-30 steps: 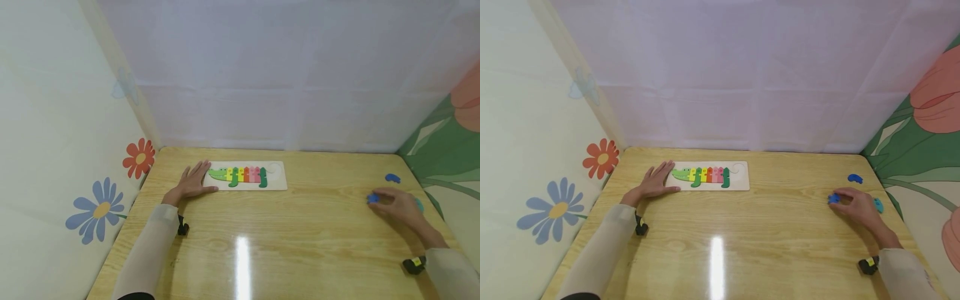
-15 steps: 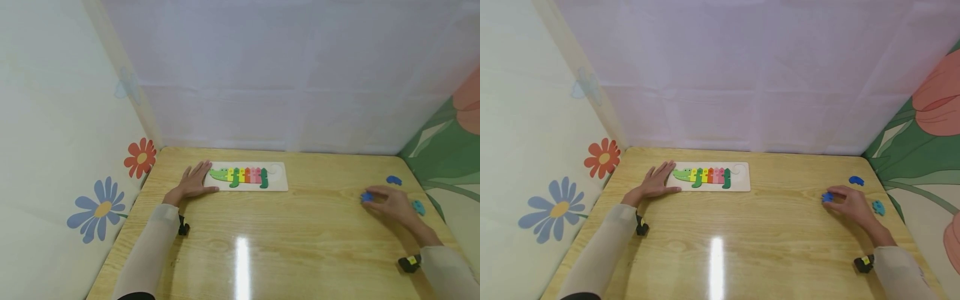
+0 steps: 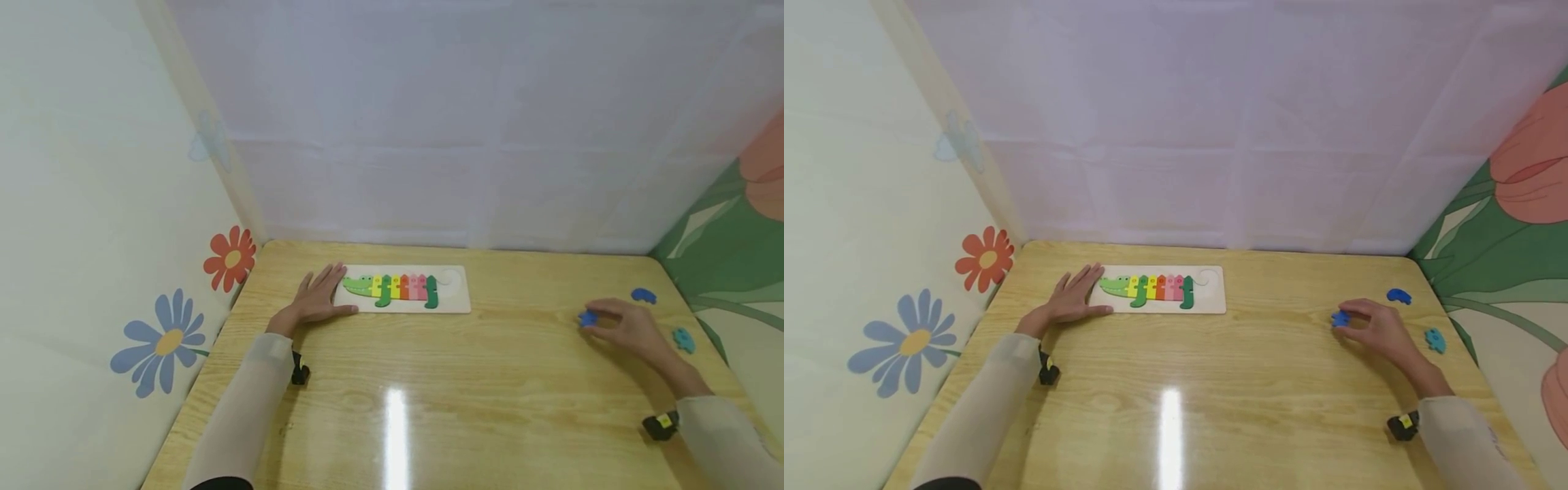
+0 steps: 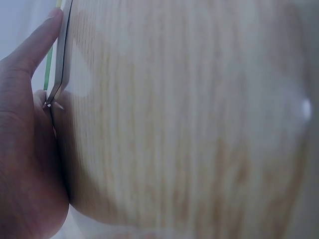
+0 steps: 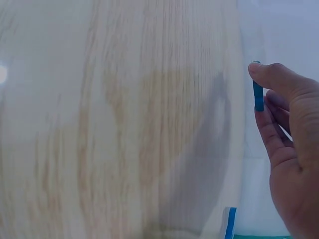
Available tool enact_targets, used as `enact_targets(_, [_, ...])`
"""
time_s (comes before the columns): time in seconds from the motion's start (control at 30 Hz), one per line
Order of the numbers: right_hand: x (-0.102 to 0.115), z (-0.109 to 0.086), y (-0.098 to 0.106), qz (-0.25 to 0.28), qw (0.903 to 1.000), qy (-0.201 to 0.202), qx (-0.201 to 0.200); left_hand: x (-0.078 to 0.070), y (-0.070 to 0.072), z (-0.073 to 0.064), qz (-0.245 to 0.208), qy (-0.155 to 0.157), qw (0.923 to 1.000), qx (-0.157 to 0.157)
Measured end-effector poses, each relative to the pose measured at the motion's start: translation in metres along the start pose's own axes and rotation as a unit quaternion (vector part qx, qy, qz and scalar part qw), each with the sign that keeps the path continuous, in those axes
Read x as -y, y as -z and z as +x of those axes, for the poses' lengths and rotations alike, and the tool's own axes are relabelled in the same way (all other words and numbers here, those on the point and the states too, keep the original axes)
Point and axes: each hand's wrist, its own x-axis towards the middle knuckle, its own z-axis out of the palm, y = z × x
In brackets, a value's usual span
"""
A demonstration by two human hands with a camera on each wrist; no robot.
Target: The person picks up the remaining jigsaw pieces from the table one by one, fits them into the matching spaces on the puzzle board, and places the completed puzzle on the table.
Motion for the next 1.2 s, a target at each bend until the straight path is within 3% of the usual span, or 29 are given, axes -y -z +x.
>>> enact_targets(0.4, [0.016, 0.009, -0.011, 0.03, 0.9993, 0.007, 0.019, -0.005, 0.003, -0.004, 0.011, 0.008, 0.9998, 0.012])
enact_targets(0.77, [0.03, 0.022, -0.027, 0.002, 0.999, 0.027, 0.035, 0.002, -0.002, 0.0, -0.001, 0.0, 1.0, 0.005])
enact_targets(0.97, [0.036, 0.031, -0.033, 0.017, 0.9979, 0.049, 0.04, 0.008, -0.007, 0.003, -0.002, 0.001, 1.0, 0.005])
enact_targets(1.2, [0.045, 0.041, -0.042, 0.046, 0.9954, 0.068, 0.049, 0.003, -0.002, 0.0, -0.008, -0.005, 1.0, 0.0])
